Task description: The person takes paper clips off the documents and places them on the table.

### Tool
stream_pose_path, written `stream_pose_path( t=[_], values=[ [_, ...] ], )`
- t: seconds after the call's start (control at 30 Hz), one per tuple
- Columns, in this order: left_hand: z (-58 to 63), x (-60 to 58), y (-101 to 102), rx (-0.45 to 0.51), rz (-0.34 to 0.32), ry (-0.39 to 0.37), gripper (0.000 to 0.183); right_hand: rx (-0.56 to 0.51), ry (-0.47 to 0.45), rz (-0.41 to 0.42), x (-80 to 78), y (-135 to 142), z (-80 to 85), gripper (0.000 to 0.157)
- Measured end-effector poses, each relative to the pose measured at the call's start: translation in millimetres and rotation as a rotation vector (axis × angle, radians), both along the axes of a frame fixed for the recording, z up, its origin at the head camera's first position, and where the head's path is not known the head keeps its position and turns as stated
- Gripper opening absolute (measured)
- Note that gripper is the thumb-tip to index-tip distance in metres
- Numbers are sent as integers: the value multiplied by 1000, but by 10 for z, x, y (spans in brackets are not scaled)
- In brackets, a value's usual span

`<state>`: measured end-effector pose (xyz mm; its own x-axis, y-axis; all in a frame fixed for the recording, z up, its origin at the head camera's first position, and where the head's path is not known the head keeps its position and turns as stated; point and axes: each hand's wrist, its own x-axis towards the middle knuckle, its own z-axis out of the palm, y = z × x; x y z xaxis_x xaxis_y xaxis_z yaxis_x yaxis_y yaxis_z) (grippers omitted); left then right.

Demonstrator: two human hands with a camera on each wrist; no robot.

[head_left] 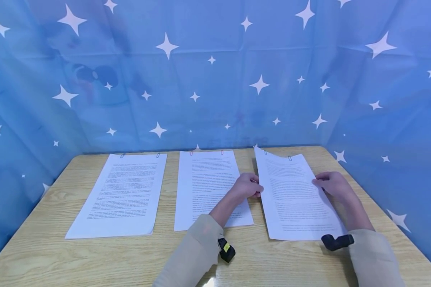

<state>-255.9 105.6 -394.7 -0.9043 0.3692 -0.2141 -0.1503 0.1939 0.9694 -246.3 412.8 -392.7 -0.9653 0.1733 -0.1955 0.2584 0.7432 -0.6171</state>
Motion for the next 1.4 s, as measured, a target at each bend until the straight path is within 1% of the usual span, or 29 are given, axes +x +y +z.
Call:
stream_pose_path(
  t=[0.13,0.27,0.4,0.5,0.67,0.77,0.87,1.03,1.23,1.4],
  values=[
    [40,42,-17,-1,-20,29,22,-10,-5,-7,1,-19,12,50],
    [70,76,-39,-4,-12,56,25,-10,-3,9,19,-49,58,50],
    [99,109,-87,-72,8,133,29,-32,12,60,27,-91,110,51],
    [120,126,-149,-112,24,168,30,-52,40,119,19,-138,140,53],
    [168,156,-278,-164,31,241,28,-91,78,214,32,-204,211,53],
    [196,173,-373,-165,31,277,25,-120,97,258,39,-232,256,52],
    [227,189,-485,-134,39,288,21,-138,123,285,26,-280,291,51],
    [261,203,-668,-99,57,310,15,-167,150,301,8,-379,337,49],
    [302,218,-855,-74,77,298,20,-234,175,345,17,-507,430,45],
    [345,225,-986,-72,69,293,20,-280,182,383,18,-593,493,40]
  ],
)
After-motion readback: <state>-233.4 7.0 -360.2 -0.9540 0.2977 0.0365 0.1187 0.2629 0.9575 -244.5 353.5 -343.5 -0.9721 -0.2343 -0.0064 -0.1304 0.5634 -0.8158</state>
